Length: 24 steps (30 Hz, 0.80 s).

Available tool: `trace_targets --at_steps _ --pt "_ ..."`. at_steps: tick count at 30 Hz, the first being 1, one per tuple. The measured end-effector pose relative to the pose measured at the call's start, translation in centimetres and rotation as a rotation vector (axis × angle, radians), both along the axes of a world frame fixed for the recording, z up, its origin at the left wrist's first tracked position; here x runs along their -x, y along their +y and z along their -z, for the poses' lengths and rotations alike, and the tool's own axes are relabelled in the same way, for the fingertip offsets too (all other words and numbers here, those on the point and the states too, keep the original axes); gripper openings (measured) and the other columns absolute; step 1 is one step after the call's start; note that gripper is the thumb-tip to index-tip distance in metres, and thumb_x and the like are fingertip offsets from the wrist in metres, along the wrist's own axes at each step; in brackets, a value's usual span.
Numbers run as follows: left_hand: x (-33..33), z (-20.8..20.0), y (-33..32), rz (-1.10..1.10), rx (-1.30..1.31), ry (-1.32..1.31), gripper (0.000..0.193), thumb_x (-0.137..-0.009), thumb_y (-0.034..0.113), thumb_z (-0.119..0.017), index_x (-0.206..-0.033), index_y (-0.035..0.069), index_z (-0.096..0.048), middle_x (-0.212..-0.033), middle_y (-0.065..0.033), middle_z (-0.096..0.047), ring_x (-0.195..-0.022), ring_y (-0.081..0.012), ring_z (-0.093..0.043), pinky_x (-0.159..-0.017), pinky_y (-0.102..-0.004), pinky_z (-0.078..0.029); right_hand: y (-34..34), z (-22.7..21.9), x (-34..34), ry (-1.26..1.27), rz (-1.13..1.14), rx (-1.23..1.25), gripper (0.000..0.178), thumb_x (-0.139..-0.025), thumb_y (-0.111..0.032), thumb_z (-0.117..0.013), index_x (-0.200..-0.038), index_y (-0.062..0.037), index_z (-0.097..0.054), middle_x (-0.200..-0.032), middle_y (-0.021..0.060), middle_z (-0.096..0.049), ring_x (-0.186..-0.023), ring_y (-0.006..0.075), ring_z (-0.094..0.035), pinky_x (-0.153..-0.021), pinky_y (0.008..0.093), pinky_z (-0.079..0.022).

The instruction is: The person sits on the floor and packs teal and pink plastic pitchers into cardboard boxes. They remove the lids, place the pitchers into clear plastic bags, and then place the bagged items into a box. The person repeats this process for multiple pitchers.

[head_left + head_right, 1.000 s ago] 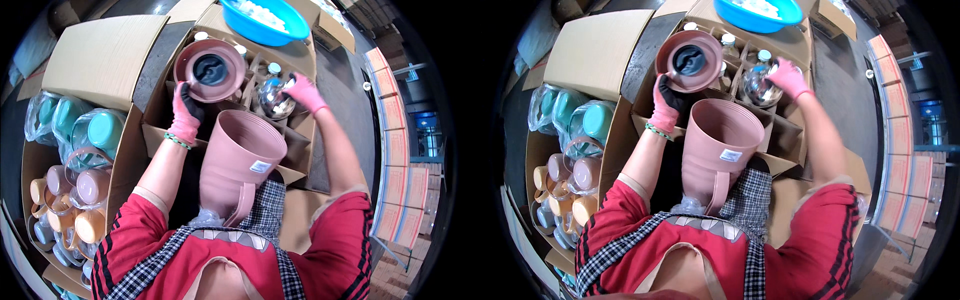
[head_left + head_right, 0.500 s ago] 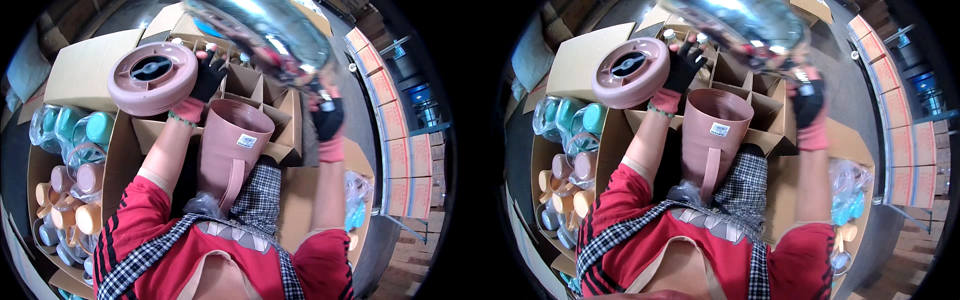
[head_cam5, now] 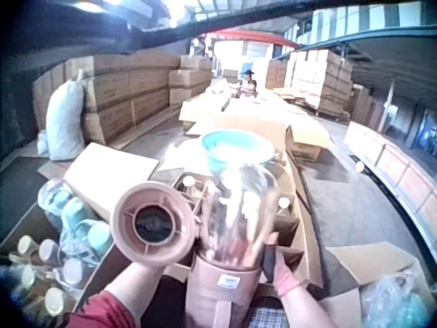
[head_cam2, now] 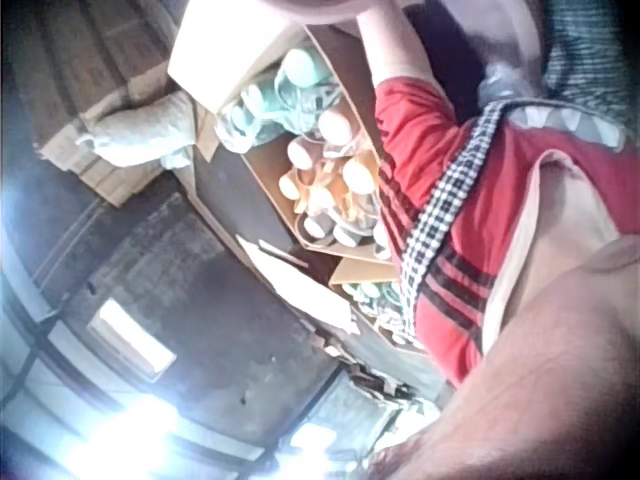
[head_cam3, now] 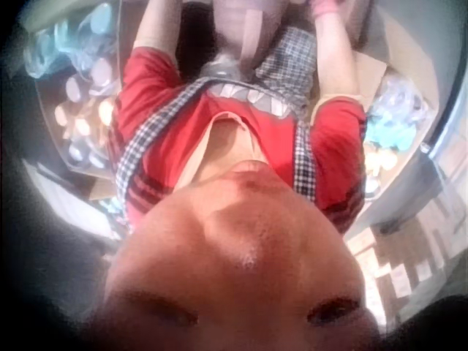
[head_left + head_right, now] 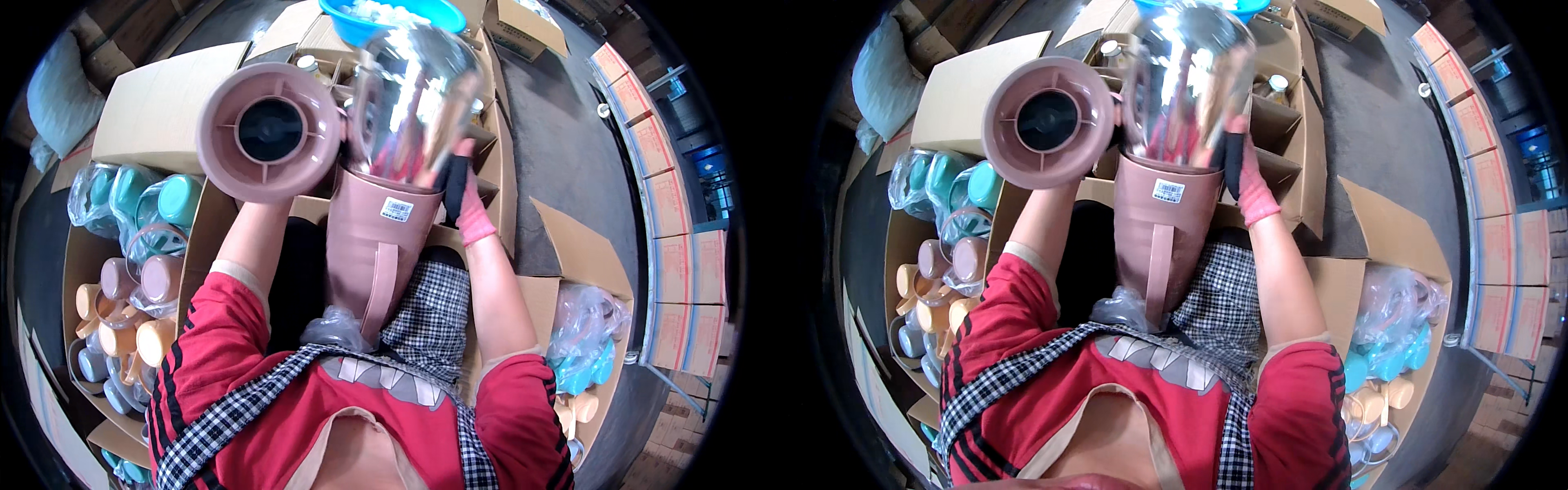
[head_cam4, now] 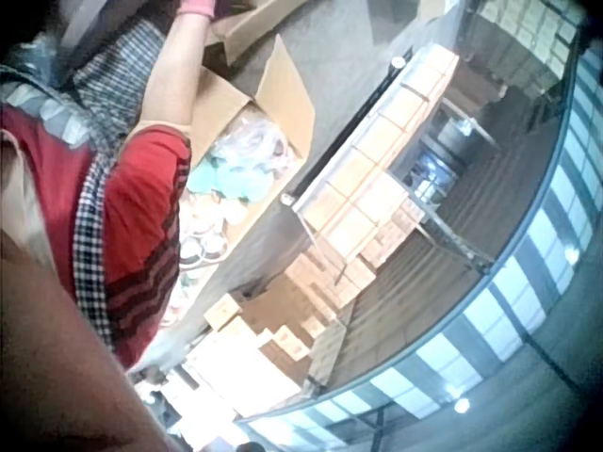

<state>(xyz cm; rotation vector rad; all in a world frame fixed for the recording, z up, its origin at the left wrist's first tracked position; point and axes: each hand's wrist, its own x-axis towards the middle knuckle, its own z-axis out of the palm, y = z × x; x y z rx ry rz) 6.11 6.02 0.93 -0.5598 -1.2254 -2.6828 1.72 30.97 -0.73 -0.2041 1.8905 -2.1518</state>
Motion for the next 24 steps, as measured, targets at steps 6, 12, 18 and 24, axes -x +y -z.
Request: trace_targets --at_steps 6,12,18,24 --pt "-4.0 -1.5 2.5 -0.160 0.329 -0.116 0.024 -0.085 0.013 -0.050 -0.106 0.001 -0.049 -0.095 -0.0129 -0.055 -0.094 -0.0216 -0.055 -0.084 -0.0309 -0.047 0.2 -3.2 -0.2 0.310 -0.017 0.160 0.075 -0.080 -0.015 -0.064 -0.136 -0.0015 -0.017 -0.122 0.0038 -0.041 -0.104 0.0112 -0.044 -0.087 0.0242 -0.039" --pt "-4.1 3.4 1.8 -0.032 -0.382 -0.272 0.027 -0.088 0.014 -0.047 -0.111 0.001 -0.044 -0.102 -0.0130 -0.051 -0.095 -0.0213 -0.052 -0.086 -0.0304 -0.045 1.3 -6.7 -1.0 0.091 -0.375 -0.374 0.072 -0.061 -0.015 -0.078 -0.121 0.0011 -0.041 -0.073 0.0006 -0.052 -0.078 0.0100 -0.053 -0.074 0.0225 -0.042" --pt "-5.3 0.1 2.9 0.494 -0.972 -0.321 0.045 -0.087 0.026 -0.048 -0.120 -0.002 -0.038 -0.113 -0.0222 -0.046 -0.103 -0.0279 -0.049 -0.087 -0.0357 -0.045 0.1 -8.8 0.9 0.257 -0.861 -0.922 0.056 -0.060 -0.024 -0.075 -0.106 -0.0021 -0.051 -0.086 0.0006 -0.051 -0.080 0.0100 -0.047 -0.075 0.0233 -0.040" --pt "-6.1 -1.8 4.3 0.457 -0.815 -0.314 0.046 -0.086 0.031 -0.049 -0.119 -0.001 -0.042 -0.117 -0.0227 -0.044 -0.108 -0.0285 -0.047 -0.089 -0.0371 -0.043 -1.6 -9.5 -2.1 0.352 -0.801 -1.176 0.068 -0.065 -0.046 -0.066 -0.112 0.0005 -0.050 -0.109 0.0183 -0.056 -0.100 0.0259 -0.054 -0.085 0.0328 -0.042"
